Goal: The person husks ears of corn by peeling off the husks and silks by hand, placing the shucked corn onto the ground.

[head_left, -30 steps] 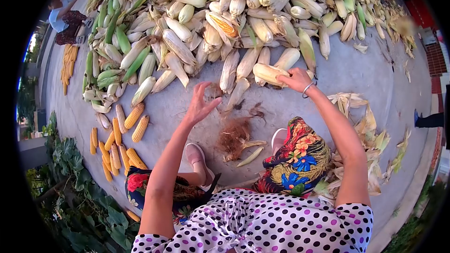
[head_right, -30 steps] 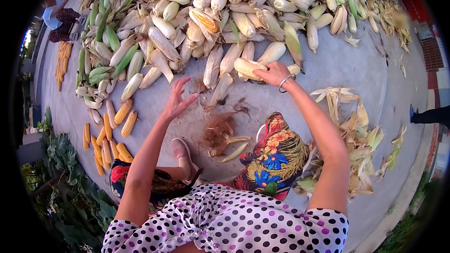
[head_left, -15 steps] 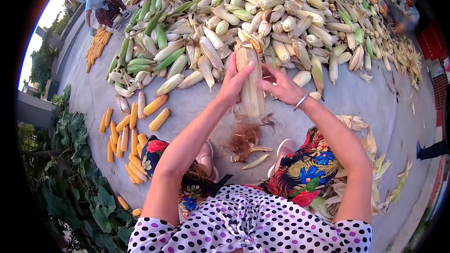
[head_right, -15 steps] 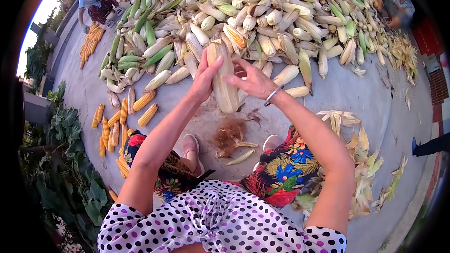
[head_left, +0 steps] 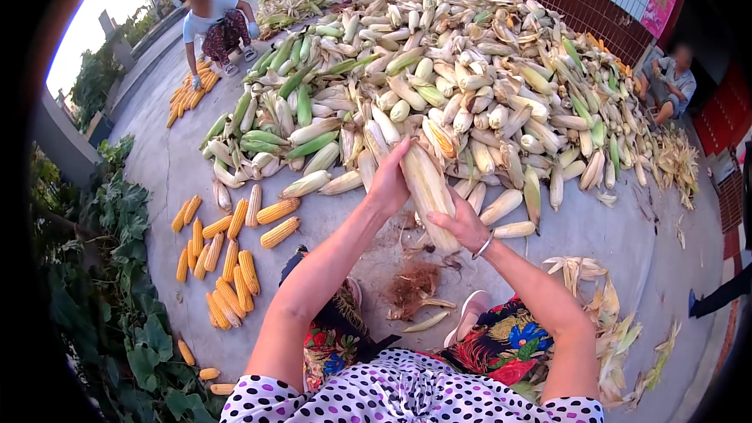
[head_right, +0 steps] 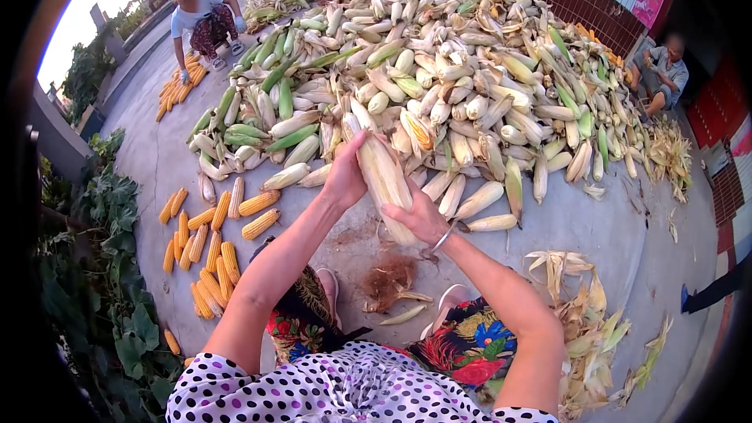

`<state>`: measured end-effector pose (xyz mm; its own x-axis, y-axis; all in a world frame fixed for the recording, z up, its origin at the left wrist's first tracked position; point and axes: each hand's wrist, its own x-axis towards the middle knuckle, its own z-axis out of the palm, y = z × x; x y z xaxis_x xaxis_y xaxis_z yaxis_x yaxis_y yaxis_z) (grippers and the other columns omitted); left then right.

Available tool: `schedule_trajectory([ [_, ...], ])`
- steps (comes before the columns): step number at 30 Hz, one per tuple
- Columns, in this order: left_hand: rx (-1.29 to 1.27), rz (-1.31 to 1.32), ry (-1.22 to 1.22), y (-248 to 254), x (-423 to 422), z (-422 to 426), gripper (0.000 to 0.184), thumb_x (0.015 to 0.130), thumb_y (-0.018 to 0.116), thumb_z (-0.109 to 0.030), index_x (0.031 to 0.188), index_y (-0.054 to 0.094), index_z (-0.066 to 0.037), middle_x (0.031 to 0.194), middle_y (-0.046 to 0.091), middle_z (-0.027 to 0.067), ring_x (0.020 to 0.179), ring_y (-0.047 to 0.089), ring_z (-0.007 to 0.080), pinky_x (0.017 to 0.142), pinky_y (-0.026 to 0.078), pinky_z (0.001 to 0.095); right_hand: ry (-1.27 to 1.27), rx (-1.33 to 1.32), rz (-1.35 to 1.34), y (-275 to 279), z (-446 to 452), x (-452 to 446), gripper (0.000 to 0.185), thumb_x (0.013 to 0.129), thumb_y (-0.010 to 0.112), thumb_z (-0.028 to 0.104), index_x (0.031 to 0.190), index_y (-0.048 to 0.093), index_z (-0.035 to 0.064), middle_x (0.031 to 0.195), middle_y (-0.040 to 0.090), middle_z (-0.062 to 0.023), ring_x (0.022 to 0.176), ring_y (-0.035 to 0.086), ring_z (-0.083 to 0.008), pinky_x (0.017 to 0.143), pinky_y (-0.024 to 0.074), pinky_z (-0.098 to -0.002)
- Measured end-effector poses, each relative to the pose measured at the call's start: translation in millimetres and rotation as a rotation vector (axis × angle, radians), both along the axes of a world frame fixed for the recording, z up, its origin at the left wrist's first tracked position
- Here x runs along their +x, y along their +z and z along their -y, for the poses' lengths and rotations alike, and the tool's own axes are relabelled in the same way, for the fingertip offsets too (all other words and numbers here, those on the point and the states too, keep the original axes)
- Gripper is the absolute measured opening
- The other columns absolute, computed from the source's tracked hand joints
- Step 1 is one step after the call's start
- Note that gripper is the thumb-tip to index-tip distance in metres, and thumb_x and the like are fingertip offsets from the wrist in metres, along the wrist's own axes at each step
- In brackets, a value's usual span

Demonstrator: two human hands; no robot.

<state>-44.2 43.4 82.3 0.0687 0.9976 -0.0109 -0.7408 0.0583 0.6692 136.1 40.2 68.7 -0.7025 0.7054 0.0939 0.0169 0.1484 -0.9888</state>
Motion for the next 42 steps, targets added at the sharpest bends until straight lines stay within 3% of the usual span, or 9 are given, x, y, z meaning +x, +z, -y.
schedule_trajectory([
  [3,0.05,0.155,-0.06,6.2,6.4,4.3,0.033,0.093,0.045,-0.035,0.105,0.052,-0.004,0.094,0.062,0.0137,0.088,0.06,0.0244,0.085,0.048,0.0391,0.0,-0.028,0.005,-12.3,1.0,1.3,0.084,0.076,0.066,0.045,0.134,0.032,-0.005,0.12,0.052,-0.0182,0.11,0.052,-0.0233,0.094,0.0393,-0.0323],
  [14,-0.137,0.206,0.207,-11.3,15.2,1.8,0.023,0.088,0.048,-0.02,0.094,0.056,0.001,0.088,0.062,0.0138,0.086,0.06,0.0243,0.082,0.049,0.0372,-0.07,0.139,0.109,-33.6,-1.4,8.6,0.087,0.073,0.069,0.045,0.135,0.031,-0.0032,0.12,0.053,-0.0211,0.11,0.055,-0.0251,0.093,0.0415,-0.0334],
  [26,-0.198,0.251,0.156,-17.3,15.9,4.2,0.026,0.092,0.045,-0.025,0.1,0.053,0.0,0.099,0.061,0.017,0.09,0.06,0.028,0.086,0.049,0.0402,-0.054,0.286,0.217,-45.2,-8.8,14.6,0.093,0.069,0.071,0.045,0.138,0.027,-0.0007,0.12,0.053,-0.0235,0.108,0.057,-0.0307,0.092,0.0434,-0.0352],
  [31,-0.069,0.246,0.11,-12.4,25.0,9.8,0.029,0.094,0.044,-0.028,0.101,0.052,-0.002,0.097,0.06,0.0157,0.09,0.06,0.0264,0.086,0.048,0.0391,-0.062,0.298,0.173,-41.7,-8.8,16.0,0.091,0.069,0.072,0.044,0.138,0.029,0.0027,0.119,0.054,-0.0232,0.107,0.057,-0.0311,0.091,0.0439,-0.0356],
  [34,-0.011,0.193,0.096,2.3,31.2,11.1,0.031,0.094,0.043,-0.03,0.102,0.052,-0.001,0.097,0.06,0.0151,0.091,0.059,0.0252,0.086,0.048,0.0377,-0.043,0.168,0.166,-31.2,-5.3,18.1,0.078,0.075,0.07,0.031,0.134,0.032,-0.0031,0.122,0.051,-0.0156,0.111,0.051,-0.0215,0.095,0.0397,-0.0325],
  [38,-0.087,0.13,0.181,11.7,39.1,10.7,0.032,0.094,0.042,-0.029,0.101,0.054,0.0,0.092,0.061,0.0142,0.082,0.06,0.0222,0.074,0.052,0.0384,-0.114,0.154,0.16,-26.1,1.9,15.0,0.076,0.076,0.068,0.032,0.133,0.033,-0.0036,0.119,0.053,-0.016,0.109,0.052,-0.021,0.094,0.0402,-0.0326],
  [42,-0.031,0.13,0.143,-3.2,32.2,9.0,0.034,0.094,0.044,-0.03,0.103,0.054,0.002,0.099,0.062,0.0155,0.093,0.06,0.0245,0.086,0.048,0.0379,-0.143,0.139,0.067,-24.5,10.3,11.1,0.079,0.075,0.07,0.035,0.134,0.033,-0.0031,0.117,0.055,-0.0185,0.108,0.054,-0.0228,0.093,0.0413,-0.0329],
])
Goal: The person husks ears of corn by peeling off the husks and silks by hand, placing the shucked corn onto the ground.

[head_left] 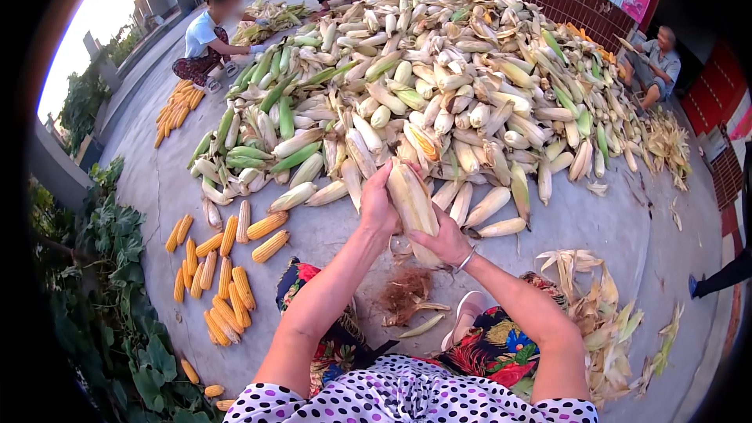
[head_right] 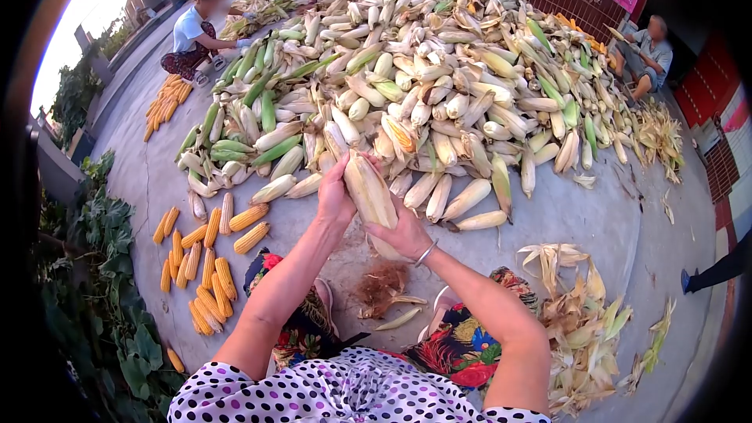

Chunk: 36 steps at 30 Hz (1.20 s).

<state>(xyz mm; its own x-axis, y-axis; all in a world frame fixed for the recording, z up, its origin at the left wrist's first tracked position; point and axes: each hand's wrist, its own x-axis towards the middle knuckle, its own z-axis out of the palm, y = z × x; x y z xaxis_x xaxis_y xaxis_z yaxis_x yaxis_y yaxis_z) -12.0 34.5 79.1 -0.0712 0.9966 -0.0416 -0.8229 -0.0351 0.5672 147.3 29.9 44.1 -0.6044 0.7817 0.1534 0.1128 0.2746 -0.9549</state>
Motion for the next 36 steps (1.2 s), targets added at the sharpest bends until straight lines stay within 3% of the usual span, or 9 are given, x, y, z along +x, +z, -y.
schedule_trajectory([
  [8,-0.014,-0.069,0.2,9.5,16.4,2.8,0.029,0.097,0.038,-0.021,0.098,0.055,0.002,0.082,0.063,0.0105,0.072,0.062,0.02,0.066,0.052,0.0357,0.014,-0.043,-0.08,6.0,1.8,2.6,0.075,0.077,0.067,0.034,0.133,0.034,-0.0042,0.116,0.055,-0.0174,0.106,0.054,-0.0219,0.092,0.0408,-0.0324],
  [11,0.111,-1.247,0.56,-21.6,-5.6,-12.8,0.026,0.097,0.038,-0.019,0.088,0.051,0.001,0.066,0.059,0.0137,0.062,0.061,0.0252,0.056,0.047,0.0392,-0.013,0.004,-0.083,14.5,1.0,5.9,0.07,0.079,0.064,0.034,0.131,0.036,-0.0051,0.113,0.056,-0.0146,0.103,0.054,-0.02,0.09,0.0416,-0.0312],
  [14,0.108,-1.587,0.585,-10.5,0.2,-6.1,0.027,0.097,0.04,-0.019,0.08,0.045,0.0,0.059,0.051,0.0196,0.057,0.056,0.0351,0.052,0.041,0.0439,-0.045,-0.127,-0.202,9.3,-7.6,10.9,0.062,0.083,0.061,0.033,0.128,0.039,-0.0038,0.107,0.059,-0.0145,0.094,0.059,-0.0199,0.082,0.0471,-0.0302],
  [16,0.257,-1.648,0.443,-27.4,22.8,12.5,0.026,0.096,0.04,-0.017,0.076,0.043,-0.001,0.061,0.049,0.0249,0.059,0.051,0.044,0.051,0.041,0.0448,-0.062,-0.529,-0.427,20.7,-9.7,12.1,0.053,0.087,0.058,0.033,0.123,0.043,-0.0025,0.099,0.061,-0.0132,0.082,0.063,-0.0182,0.073,0.0515,-0.0291],
  [18,0.217,-1.431,0.343,-27.1,35.1,18.1,0.028,0.097,0.039,-0.019,0.077,0.044,-0.001,0.057,0.049,0.0144,0.049,0.051,0.0288,0.05,0.043,0.0392,0.053,-0.709,-0.556,24.1,-20.8,24.6,0.046,0.093,0.045,0.043,0.109,0.05,-0.0003,0.082,0.062,-0.0122,0.056,0.062,-0.0194,0.056,0.0544,-0.031],
  [21,0.185,-1.029,0.233,-18.9,42.2,19.9,0.03,0.098,0.04,-0.021,0.075,0.044,-0.002,0.062,0.046,-0.0015,0.054,0.042,0.0039,0.046,0.04,0.0264,0.08,-0.718,-0.522,21.7,-25.7,29.3,0.049,0.094,0.042,0.045,0.108,0.052,-0.0005,0.081,0.062,-0.0086,0.061,0.062,-0.0146,0.058,0.0529,-0.0273],
  [28,0.189,-0.935,-0.035,-4.1,43.8,30.0,0.023,0.095,0.051,-0.023,0.08,0.056,-0.005,0.067,0.047,-0.0079,0.056,0.038,0.0015,0.046,0.033,0.02,-0.015,-0.518,-0.339,14.3,-33.3,30.2,0.044,0.091,0.049,0.043,0.102,0.056,0.0017,0.088,0.061,-0.0043,0.072,0.06,-0.0097,0.062,0.0494,-0.0236],
  [32,0.38,-1.349,-0.133,-33.2,51.9,38.2,0.022,0.091,0.056,-0.02,0.082,0.056,0.001,0.059,0.052,0.003,0.053,0.045,0.0091,0.048,0.04,0.0304,-0.117,-0.404,-0.249,13.2,-38.5,35.2,0.041,0.087,0.058,0.041,0.095,0.057,0.0012,0.08,0.062,-0.0067,0.068,0.061,-0.0117,0.06,0.0496,-0.0244],
  [36,0.707,-1.645,-0.256,-46.1,53.7,50.1,0.021,0.088,0.055,-0.018,0.079,0.052,0.0,0.063,0.054,0.0193,0.057,0.056,0.0349,0.054,0.044,0.0424,-0.292,-0.472,-0.357,11.9,-48.4,43.7,0.044,0.083,0.064,0.041,0.093,0.057,-0.0006,0.074,0.061,-0.0078,0.06,0.06,-0.0119,0.053,0.048,-0.0246],
])
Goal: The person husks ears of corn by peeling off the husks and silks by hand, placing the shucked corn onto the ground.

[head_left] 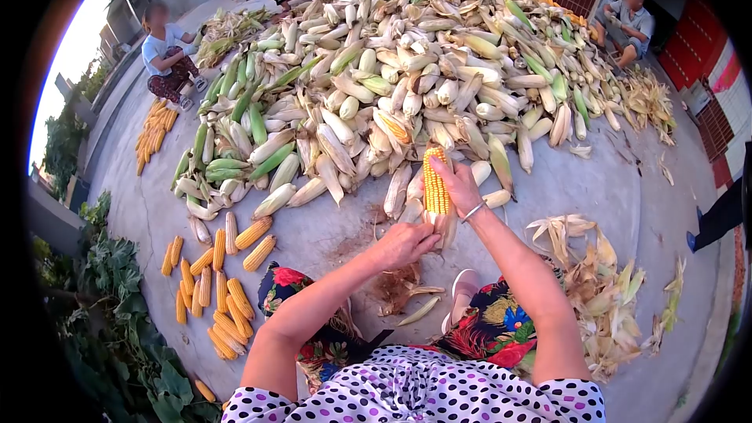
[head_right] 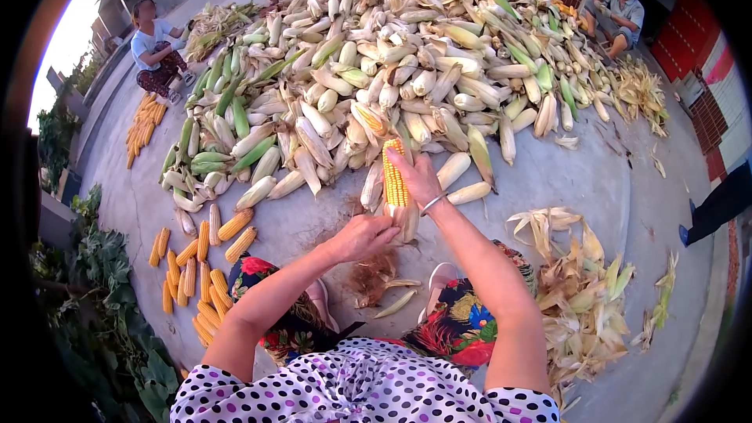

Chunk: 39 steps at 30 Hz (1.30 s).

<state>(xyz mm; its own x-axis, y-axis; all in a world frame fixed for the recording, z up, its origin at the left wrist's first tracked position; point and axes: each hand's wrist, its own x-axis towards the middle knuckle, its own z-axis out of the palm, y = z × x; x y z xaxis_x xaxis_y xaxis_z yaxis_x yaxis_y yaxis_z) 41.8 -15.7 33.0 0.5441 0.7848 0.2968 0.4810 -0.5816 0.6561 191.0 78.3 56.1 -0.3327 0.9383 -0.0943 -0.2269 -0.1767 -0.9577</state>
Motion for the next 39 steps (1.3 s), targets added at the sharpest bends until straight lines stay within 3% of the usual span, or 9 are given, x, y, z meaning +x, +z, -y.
schedule_trajectory([
  [11,0.021,-0.199,-0.406,-40.5,0.7,36.7,0.022,0.088,0.051,-0.019,0.077,0.046,-0.001,0.058,0.052,0.0174,0.057,0.055,0.0375,0.054,0.044,0.0465,-0.336,-0.072,-0.074,-1.5,-30.1,41.2,0.046,0.082,0.064,0.043,0.091,0.056,-0.0016,0.074,0.061,-0.0118,0.059,0.062,-0.0188,0.052,0.0528,-0.0305],
  [15,-0.09,-0.349,-0.355,-37.1,1.2,33.1,0.022,0.088,0.05,-0.022,0.079,0.046,-0.002,0.067,0.056,0.0174,0.065,0.058,0.0363,0.056,0.045,0.0446,-0.4,-0.081,-0.141,-0.6,-38.3,55.9,0.047,0.083,0.062,0.042,0.093,0.054,-0.0029,0.078,0.062,-0.0136,0.062,0.063,-0.0206,0.056,0.0542,-0.0317],
  [18,-0.165,-0.225,-0.282,-42.5,-5.1,27.7,0.025,0.088,0.051,-0.026,0.083,0.047,-0.002,0.076,0.057,0.0189,0.071,0.058,0.0351,0.06,0.045,0.0442,-0.321,0.029,-0.103,3.5,-36.8,52.9,0.044,0.084,0.059,0.04,0.093,0.054,-0.0031,0.08,0.062,-0.0136,0.065,0.064,-0.0204,0.06,0.0546,-0.0317],
  [21,-0.485,0.022,-0.05,-9.4,-14.7,0.4,0.042,0.08,0.066,-0.037,0.104,0.051,-0.006,0.088,0.06,0.0112,0.08,0.061,0.0243,0.073,0.048,0.0379,-0.195,0.106,-0.025,12.7,-25.8,48.2,0.036,0.085,0.057,0.031,0.096,0.054,-0.0027,0.083,0.063,-0.0122,0.071,0.064,-0.0195,0.066,0.054,-0.0309],
  [24,-0.276,0.39,0.121,-7.4,-12.4,-21.0,0.058,0.078,0.07,-0.037,0.121,0.045,-0.007,0.103,0.058,0.0095,0.094,0.058,0.0194,0.082,0.047,0.0339,-0.108,0.133,-0.06,8.1,-14.4,31.6,0.028,0.084,0.055,0.023,0.097,0.055,-0.0018,0.086,0.063,-0.0107,0.075,0.063,-0.018,0.072,0.0525,-0.0309],
  [27,-0.467,0.573,0.141,-16.8,1.0,-25.6,0.072,0.077,0.072,-0.035,0.13,0.036,-0.003,0.112,0.054,0.0104,0.1,0.053,0.0172,0.087,0.044,0.0306,-0.013,0.112,-0.208,12.4,0.8,8.8,0.028,0.081,0.058,0.021,0.096,0.055,-0.0015,0.085,0.061,-0.0098,0.077,0.061,-0.0164,0.069,0.0517,-0.0291],
  [32,-0.553,0.46,0.2,-11.9,3.3,-24.6,0.065,0.07,0.078,-0.033,0.114,0.048,0.003,0.099,0.057,0.0061,0.09,0.054,0.0125,0.081,0.045,0.0277,0.059,-0.006,-0.302,18.7,9.7,-7.7,0.027,0.085,0.058,0.026,0.091,0.058,-0.0009,0.081,0.062,-0.0088,0.073,0.062,-0.016,0.068,0.0516,-0.0282],
  [33,-0.55,0.441,0.192,-10.6,2.9,-23.6,0.062,0.069,0.078,-0.032,0.112,0.05,0.003,0.097,0.058,0.0058,0.088,0.055,0.0123,0.08,0.045,0.0276,0.093,0.028,-0.221,19.6,5.6,-3.7,0.032,0.092,0.049,0.031,0.093,0.056,-0.0008,0.083,0.06,-0.0092,0.075,0.063,-0.0184,0.07,0.0536,-0.0307],
  [39,-0.551,0.459,0.162,-9.5,4.0,-13.4,0.053,0.068,0.077,-0.033,0.101,0.055,0.002,0.087,0.058,0.0029,0.08,0.054,0.0116,0.075,0.045,0.0269,0.23,0.022,-0.189,30.1,0.4,2.9,0.04,0.095,0.042,0.034,0.091,0.059,-0.0025,0.082,0.062,-0.0108,0.076,0.065,-0.0204,0.072,0.0535,-0.0307],
])
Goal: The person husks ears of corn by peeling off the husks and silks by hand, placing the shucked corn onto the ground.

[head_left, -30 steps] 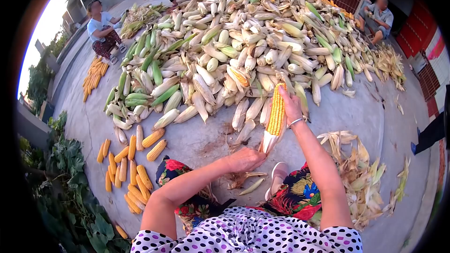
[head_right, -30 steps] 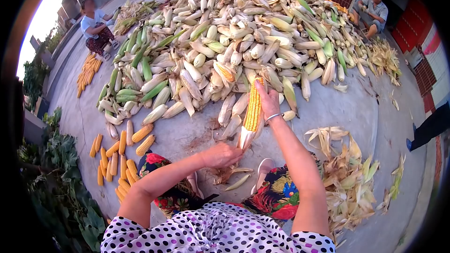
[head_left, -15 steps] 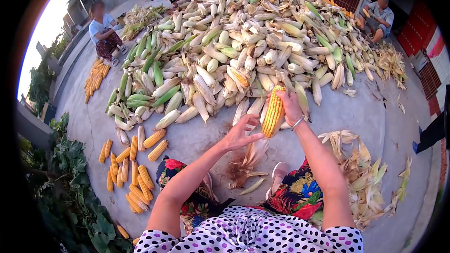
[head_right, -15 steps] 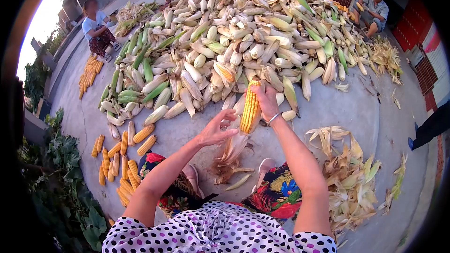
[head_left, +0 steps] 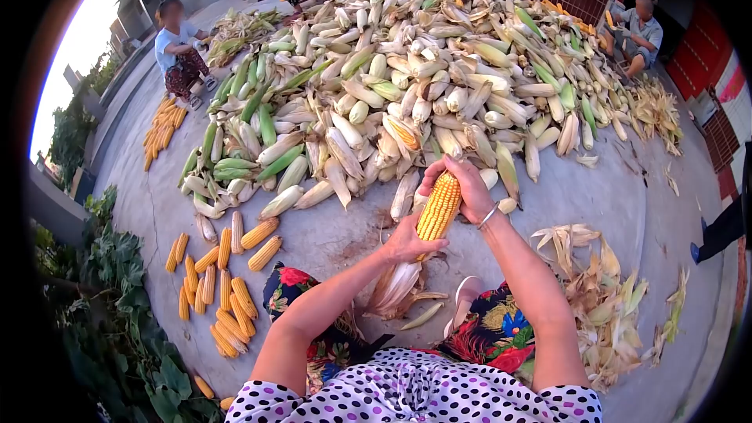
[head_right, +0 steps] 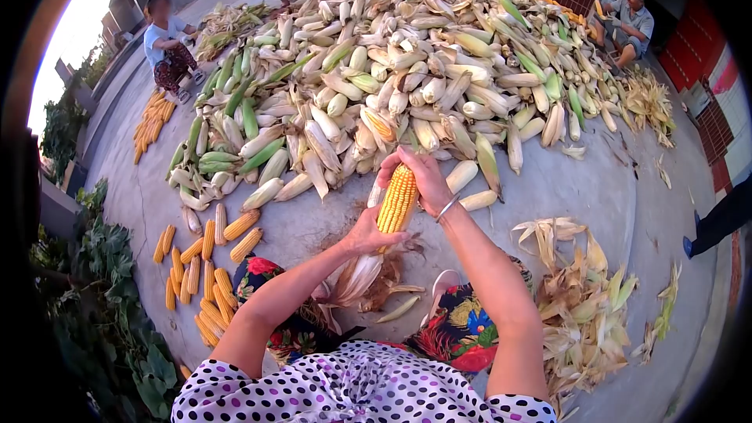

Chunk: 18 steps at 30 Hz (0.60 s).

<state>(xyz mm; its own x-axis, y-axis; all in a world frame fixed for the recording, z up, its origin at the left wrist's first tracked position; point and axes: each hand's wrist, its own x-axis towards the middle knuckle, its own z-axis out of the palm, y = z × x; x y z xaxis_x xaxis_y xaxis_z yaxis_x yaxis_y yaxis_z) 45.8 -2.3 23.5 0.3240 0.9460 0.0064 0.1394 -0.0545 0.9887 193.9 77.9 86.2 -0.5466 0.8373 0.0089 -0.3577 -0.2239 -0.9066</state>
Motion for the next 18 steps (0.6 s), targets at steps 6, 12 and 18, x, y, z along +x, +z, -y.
schedule_trajectory([
  [6,-0.023,0.005,-0.043,-1.5,-6.9,-0.6,0.054,0.066,0.078,-0.031,0.103,0.054,0.001,0.089,0.058,0.0028,0.082,0.054,0.0108,0.075,0.044,0.0265,0.059,0.004,0.004,4.2,4.8,2.7,0.042,0.097,0.038,0.031,0.096,0.059,-0.0045,0.088,0.063,-0.0141,0.083,0.064,-0.0228,0.078,0.0522,-0.0335],
  [12,-0.009,0.05,-0.097,0.7,-11.3,-0.3,0.059,0.066,0.08,-0.027,0.109,0.052,0.002,0.094,0.058,0.0031,0.087,0.053,0.0105,0.08,0.044,0.0272,0.094,-0.084,-0.104,4.9,6.2,7.3,0.044,0.098,0.033,0.029,0.095,0.058,-0.0067,0.097,0.062,-0.0216,0.089,0.064,-0.0301,0.084,0.0513,-0.0406],
  [18,0.113,-0.088,-0.091,2.5,-17.9,-1.6,0.069,0.065,0.081,-0.028,0.117,0.048,0.004,0.107,0.059,0.0067,0.096,0.054,0.0126,0.088,0.043,0.0283,0.037,0.0,0.067,-5.2,0.9,3.8,0.045,0.097,0.039,0.034,0.084,0.061,-0.0037,0.084,0.066,-0.0171,0.076,0.065,-0.0214,0.074,0.0518,-0.0311],
])
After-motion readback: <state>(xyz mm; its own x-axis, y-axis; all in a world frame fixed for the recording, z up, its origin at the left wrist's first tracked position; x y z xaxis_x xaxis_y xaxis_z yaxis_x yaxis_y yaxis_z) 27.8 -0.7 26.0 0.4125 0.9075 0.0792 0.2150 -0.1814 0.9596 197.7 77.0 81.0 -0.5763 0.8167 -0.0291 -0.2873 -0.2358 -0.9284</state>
